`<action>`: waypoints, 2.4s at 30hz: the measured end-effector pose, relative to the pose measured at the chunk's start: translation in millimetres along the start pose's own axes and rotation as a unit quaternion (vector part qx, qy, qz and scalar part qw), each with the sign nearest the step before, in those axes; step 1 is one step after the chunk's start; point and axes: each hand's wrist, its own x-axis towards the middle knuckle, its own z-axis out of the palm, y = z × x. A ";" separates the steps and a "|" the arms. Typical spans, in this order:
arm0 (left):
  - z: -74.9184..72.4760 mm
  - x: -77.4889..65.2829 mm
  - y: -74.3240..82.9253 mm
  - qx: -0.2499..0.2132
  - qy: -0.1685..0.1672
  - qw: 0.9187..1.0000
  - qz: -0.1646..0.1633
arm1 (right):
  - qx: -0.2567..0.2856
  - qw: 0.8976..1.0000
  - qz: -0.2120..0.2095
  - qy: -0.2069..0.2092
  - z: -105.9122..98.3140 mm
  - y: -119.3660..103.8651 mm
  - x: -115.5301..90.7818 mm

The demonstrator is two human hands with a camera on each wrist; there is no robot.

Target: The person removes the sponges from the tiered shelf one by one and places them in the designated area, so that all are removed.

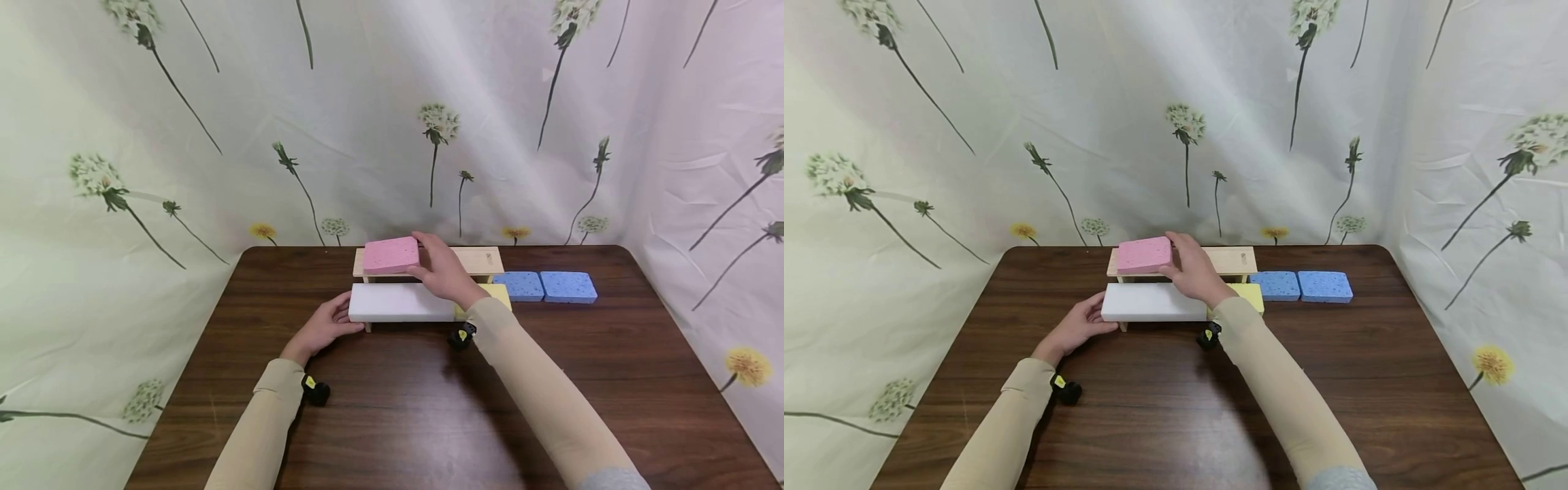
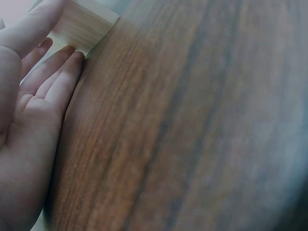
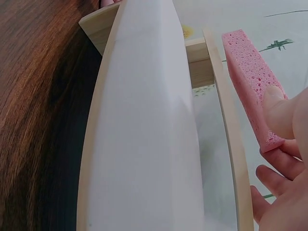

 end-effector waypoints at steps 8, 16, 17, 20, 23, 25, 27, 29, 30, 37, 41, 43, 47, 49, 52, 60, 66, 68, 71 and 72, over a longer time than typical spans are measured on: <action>-0.5 0.6 0.0 0.004 0.003 1.000 -0.002 | 0.006 1.000 -0.019 0.015 -7.5 9.4 -7.0; -0.9 0.8 0.2 0.002 0.000 1.000 0.006 | 0.022 0.999 -0.012 0.024 -19.1 17.9 -19.6; -1.0 0.9 0.2 0.002 0.000 1.000 0.007 | 0.022 0.999 -0.011 0.025 -20.8 18.5 -21.1; -1.3 1.8 -0.4 0.004 -0.001 1.000 0.012 | 0.018 0.999 -0.010 0.026 -25.9 19.1 -25.7; -0.9 2.2 -0.9 0.003 0.000 1.000 0.013 | 0.013 0.999 -0.013 0.030 -29.8 21.1 -29.6; -0.5 2.0 -1.6 0.003 -0.001 1.000 0.014 | 0.011 0.999 -0.017 0.033 -31.2 23.0 -32.1; -0.1 1.3 -1.6 0.001 -0.004 1.000 0.013 | 0.007 0.999 -0.021 0.035 -31.8 25.7 -34.0; 0.1 0.6 -1.9 -0.003 -0.007 1.000 0.015 | 0.003 0.999 -0.026 0.037 -31.8 28.1 -35.8; 0.4 0.3 -1.9 -0.005 -0.008 1.000 0.016 | 0.003 0.999 -0.027 0.039 -31.9 29.0 -36.6; 1.8 0.0 0.5 -0.013 -0.002 1.000 0.014 | 0.001 0.999 -0.031 0.043 -36.0 33.2 -42.5; 1.3 0.2 0.0 -0.009 -0.002 1.000 0.009 | 0.001 0.999 -0.030 0.040 -39.2 35.6 -46.7; 0.7 0.4 -1.4 -0.007 -0.002 1.000 0.009 | 0.005 0.999 -0.032 0.042 -40.7 36.9 -48.6; -0.6 0.4 -3.2 -0.001 -0.003 1.000 0.016 | 0.013 0.998 -0.029 0.046 -42.4 40.7 -52.1; -0.9 0.1 -3.4 0.000 -0.005 1.000 0.020 | 0.015 0.999 -0.027 0.045 -43.2 43.3 -54.1; -0.7 -0.5 -2.5 -0.002 -0.004 1.000 0.017 | 0.014 0.998 -0.028 0.050 -44.7 48.3 -56.7; 0.6 -1.0 -0.5 -0.001 -0.001 1.000 0.010 | 0.018 0.998 -0.024 0.062 -51.9 54.4 -63.7; 1.3 -1.2 -1.1 0.002 0.002 1.000 0.012 | 0.004 0.997 -0.035 0.072 -59.6 62.6 -72.5; 1.3 -1.3 -0.9 -0.001 -0.001 1.000 0.017 | -0.002 0.997 -0.034 0.075 -62.2 65.7 -75.1; 0.9 -1.4 -1.6 -0.004 -0.003 1.000 0.022 | -0.005 0.997 -0.026 0.074 -65.6 69.9 -78.7; 0.8 -1.3 -1.6 -0.005 -0.003 1.000 0.021 | -0.007 0.997 -0.024 0.074 -66.6 71.2 -79.8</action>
